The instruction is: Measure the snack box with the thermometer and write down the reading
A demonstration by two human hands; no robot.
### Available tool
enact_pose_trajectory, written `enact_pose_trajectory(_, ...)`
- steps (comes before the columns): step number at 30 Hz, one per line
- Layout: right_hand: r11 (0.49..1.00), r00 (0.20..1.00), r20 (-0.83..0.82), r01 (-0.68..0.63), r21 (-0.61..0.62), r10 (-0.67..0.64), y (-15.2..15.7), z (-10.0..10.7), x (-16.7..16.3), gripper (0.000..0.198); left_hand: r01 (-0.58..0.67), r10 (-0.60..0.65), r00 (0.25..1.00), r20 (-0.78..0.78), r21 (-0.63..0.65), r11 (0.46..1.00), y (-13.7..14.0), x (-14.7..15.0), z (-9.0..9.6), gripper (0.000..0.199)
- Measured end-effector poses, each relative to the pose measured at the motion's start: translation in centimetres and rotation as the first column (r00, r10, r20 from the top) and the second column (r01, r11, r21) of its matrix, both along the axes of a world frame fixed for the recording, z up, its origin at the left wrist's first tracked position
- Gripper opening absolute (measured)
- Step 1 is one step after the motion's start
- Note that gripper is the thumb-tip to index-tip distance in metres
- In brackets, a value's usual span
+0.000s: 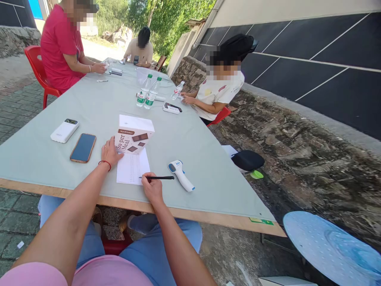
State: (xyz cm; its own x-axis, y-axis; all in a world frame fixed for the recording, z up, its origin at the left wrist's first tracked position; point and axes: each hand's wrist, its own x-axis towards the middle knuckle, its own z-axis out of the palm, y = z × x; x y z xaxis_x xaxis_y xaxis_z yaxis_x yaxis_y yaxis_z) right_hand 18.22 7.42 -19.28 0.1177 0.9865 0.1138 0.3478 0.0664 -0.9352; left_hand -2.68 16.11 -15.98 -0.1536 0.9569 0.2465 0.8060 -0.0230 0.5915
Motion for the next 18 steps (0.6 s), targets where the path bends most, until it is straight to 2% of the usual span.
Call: enact_pose_trajectory(18, 1.000, 0.999, 0.036, -0.005, 0.022, 0.005, -0.02, -0.06, -0.07, 0.021, -0.013, 0.013, 1.000, -0.008, -0.029, 0.999, -0.09, 0.11, 0.28, 0.092)
